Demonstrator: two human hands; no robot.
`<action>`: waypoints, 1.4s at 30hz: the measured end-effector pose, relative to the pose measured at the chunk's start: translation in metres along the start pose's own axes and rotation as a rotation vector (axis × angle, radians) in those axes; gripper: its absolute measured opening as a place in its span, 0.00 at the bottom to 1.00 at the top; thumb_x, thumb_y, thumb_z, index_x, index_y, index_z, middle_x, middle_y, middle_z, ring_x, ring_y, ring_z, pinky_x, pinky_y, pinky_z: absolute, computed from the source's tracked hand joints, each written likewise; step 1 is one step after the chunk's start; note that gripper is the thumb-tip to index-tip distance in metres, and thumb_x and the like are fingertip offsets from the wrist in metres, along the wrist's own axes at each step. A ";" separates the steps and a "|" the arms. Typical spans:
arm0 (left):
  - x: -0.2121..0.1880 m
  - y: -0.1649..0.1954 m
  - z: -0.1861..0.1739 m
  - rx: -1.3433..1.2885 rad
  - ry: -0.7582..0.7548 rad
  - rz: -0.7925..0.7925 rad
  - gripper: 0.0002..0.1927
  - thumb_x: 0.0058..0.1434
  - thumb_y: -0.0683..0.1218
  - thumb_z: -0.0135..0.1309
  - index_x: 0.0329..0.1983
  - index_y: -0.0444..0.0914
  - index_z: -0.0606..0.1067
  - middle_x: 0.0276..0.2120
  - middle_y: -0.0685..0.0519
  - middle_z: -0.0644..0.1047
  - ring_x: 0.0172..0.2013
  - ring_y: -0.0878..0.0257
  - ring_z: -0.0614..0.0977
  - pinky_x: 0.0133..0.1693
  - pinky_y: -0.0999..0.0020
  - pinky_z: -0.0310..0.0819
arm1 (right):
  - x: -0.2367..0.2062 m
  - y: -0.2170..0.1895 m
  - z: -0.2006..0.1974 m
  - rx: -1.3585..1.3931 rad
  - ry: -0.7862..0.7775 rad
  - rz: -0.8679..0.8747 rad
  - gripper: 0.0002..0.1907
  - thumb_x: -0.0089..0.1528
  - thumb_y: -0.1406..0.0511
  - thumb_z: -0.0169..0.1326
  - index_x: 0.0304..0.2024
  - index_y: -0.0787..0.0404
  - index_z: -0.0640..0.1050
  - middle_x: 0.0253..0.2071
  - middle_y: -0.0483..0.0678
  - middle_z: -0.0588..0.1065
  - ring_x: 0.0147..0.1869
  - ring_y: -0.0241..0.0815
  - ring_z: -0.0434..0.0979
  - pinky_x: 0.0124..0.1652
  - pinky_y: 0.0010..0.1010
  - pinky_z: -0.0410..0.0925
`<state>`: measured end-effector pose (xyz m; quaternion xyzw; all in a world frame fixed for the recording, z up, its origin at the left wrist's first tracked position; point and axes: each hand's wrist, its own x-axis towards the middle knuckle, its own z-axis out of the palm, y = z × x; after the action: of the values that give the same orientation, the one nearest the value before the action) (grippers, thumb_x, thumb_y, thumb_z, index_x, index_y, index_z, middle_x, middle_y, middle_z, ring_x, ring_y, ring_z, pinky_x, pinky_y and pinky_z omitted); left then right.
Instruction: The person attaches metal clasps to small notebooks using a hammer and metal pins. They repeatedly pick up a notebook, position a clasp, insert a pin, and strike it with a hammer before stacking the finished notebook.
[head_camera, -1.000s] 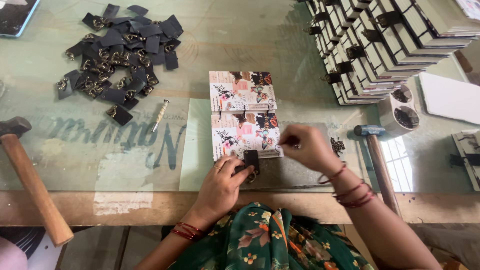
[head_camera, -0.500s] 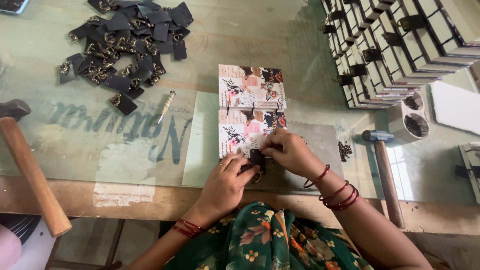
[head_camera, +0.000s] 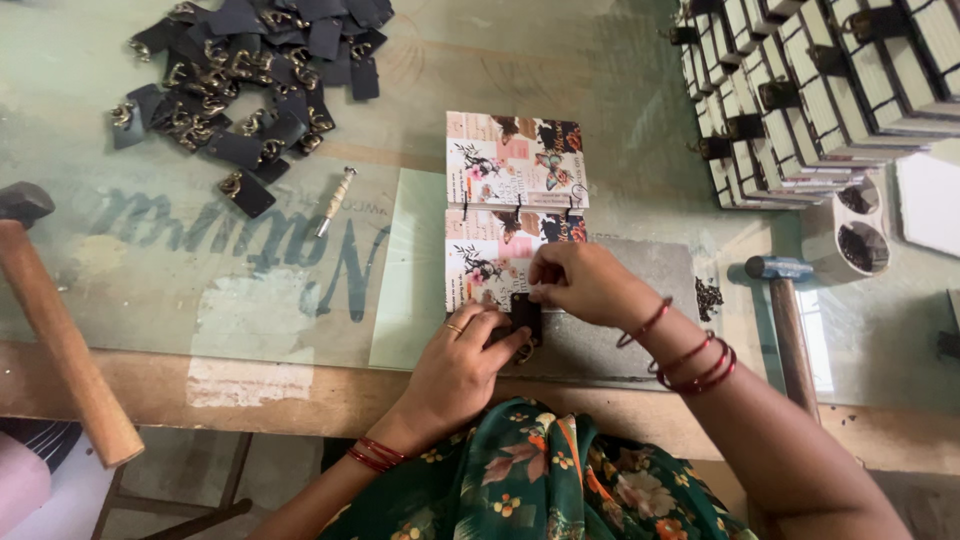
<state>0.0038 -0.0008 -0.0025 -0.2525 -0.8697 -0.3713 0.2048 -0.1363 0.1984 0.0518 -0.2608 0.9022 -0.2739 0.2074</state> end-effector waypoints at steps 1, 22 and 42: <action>0.000 0.001 0.000 0.018 0.006 -0.008 0.21 0.54 0.36 0.52 0.52 0.38 0.80 0.48 0.44 0.76 0.54 0.47 0.75 0.58 0.54 0.71 | 0.003 0.002 -0.002 -0.024 -0.035 -0.015 0.08 0.53 0.65 0.65 0.33 0.61 0.81 0.29 0.49 0.82 0.32 0.43 0.83 0.36 0.34 0.74; 0.011 -0.003 -0.001 -0.014 0.018 -0.015 0.19 0.51 0.36 0.54 0.47 0.37 0.81 0.43 0.47 0.76 0.51 0.49 0.76 0.53 0.56 0.71 | -0.221 0.122 -0.041 -0.662 0.787 0.549 0.29 0.58 0.52 0.65 0.57 0.58 0.78 0.47 0.61 0.76 0.53 0.62 0.76 0.49 0.47 0.70; -0.007 0.011 -0.008 0.112 -0.012 -0.072 0.24 0.62 0.57 0.58 0.56 0.39 0.78 0.47 0.44 0.71 0.54 0.48 0.71 0.66 0.41 0.55 | -0.183 0.014 0.021 0.158 0.443 0.218 0.34 0.61 0.67 0.56 0.70 0.53 0.66 0.32 0.52 0.80 0.27 0.38 0.74 0.30 0.30 0.70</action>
<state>0.0172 -0.0017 0.0049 -0.2116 -0.8988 -0.3276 0.2000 0.0116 0.3069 0.0696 -0.0789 0.9242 -0.3699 0.0524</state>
